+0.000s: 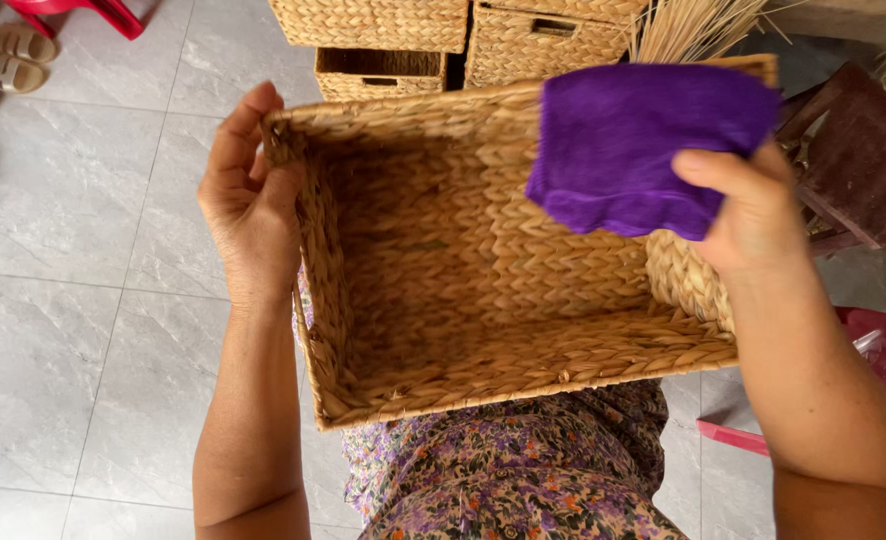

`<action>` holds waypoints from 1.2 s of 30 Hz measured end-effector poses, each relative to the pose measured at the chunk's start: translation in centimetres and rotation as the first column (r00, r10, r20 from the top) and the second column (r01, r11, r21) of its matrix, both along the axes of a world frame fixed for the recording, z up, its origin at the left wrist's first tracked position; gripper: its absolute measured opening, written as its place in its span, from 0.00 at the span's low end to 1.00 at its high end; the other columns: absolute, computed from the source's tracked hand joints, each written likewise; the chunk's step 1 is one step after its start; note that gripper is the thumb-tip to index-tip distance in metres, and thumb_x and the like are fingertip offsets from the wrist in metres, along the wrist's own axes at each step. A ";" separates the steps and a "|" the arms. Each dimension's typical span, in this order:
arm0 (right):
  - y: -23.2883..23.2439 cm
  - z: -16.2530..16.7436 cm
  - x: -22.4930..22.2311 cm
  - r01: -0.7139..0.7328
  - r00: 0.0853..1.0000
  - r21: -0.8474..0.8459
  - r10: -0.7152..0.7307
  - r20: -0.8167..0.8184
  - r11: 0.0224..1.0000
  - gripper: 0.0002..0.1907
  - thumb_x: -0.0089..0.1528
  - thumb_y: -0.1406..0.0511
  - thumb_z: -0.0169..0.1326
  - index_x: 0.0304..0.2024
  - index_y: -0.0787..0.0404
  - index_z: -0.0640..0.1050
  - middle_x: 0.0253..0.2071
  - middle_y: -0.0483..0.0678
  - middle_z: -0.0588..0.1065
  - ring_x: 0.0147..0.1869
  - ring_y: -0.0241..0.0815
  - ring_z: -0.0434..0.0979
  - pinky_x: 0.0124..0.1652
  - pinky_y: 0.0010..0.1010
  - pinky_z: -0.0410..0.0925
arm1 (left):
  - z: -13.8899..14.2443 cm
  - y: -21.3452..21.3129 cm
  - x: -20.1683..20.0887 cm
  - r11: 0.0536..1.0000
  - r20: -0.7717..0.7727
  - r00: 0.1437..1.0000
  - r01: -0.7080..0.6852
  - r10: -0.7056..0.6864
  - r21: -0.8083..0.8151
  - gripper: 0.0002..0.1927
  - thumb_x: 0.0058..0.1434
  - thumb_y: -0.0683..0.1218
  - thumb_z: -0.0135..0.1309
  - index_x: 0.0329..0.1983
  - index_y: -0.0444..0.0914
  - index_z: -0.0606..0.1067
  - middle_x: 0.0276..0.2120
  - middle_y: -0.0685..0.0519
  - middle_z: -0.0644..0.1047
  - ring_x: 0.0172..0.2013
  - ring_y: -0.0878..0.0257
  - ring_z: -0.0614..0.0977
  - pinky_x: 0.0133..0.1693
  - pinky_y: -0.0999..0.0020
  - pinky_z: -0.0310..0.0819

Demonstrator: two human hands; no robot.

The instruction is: The person sits on the floor and wipes a woven water-hyacinth storage basket with a purple cloth, cleaning its outer sides, rim and interior. They then use scissors to trim loose fibers and stray strands from the basket's woven surface and edges.

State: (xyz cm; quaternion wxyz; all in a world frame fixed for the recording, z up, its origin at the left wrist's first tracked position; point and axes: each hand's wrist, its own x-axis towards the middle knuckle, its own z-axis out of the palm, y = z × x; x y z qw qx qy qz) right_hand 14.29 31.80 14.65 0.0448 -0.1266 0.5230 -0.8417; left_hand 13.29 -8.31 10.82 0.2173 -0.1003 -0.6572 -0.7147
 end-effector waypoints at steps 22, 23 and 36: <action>-18.5 -14.7 5.3 0.020 0.950 0.889 0.269 -0.160 0.458 0.33 0.57 0.54 0.65 0.58 0.61 0.69 0.57 0.60 0.74 0.59 0.60 0.77 0.57 0.47 0.70 | -2.9 3.4 4.6 0.950 -0.299 0.949 -0.179 0.098 -0.256 0.28 0.76 0.34 0.48 0.77 0.38 0.61 0.73 0.49 0.62 0.72 0.61 0.63 0.75 0.65 0.53; -19.7 -14.6 5.4 0.215 0.877 0.865 0.301 -0.376 0.454 0.32 0.55 0.55 0.67 0.55 0.62 0.70 0.58 0.61 0.74 0.61 0.64 0.75 0.57 0.51 0.68 | -3.1 3.4 4.6 0.943 -0.298 0.949 -0.189 0.104 -0.274 0.28 0.75 0.34 0.48 0.77 0.38 0.61 0.73 0.50 0.62 0.73 0.61 0.62 0.75 0.65 0.53; -2.8 -16.7 2.0 0.456 0.795 0.880 0.383 -0.470 0.132 0.18 0.54 0.74 0.64 0.45 0.54 0.78 0.60 0.45 0.79 0.58 0.46 0.82 0.54 0.36 0.77 | -4.2 3.6 5.1 0.953 -0.282 0.954 -0.171 0.097 -0.252 0.37 0.62 0.29 0.39 0.75 0.44 0.61 0.73 0.53 0.62 0.76 0.58 0.55 0.78 0.60 0.45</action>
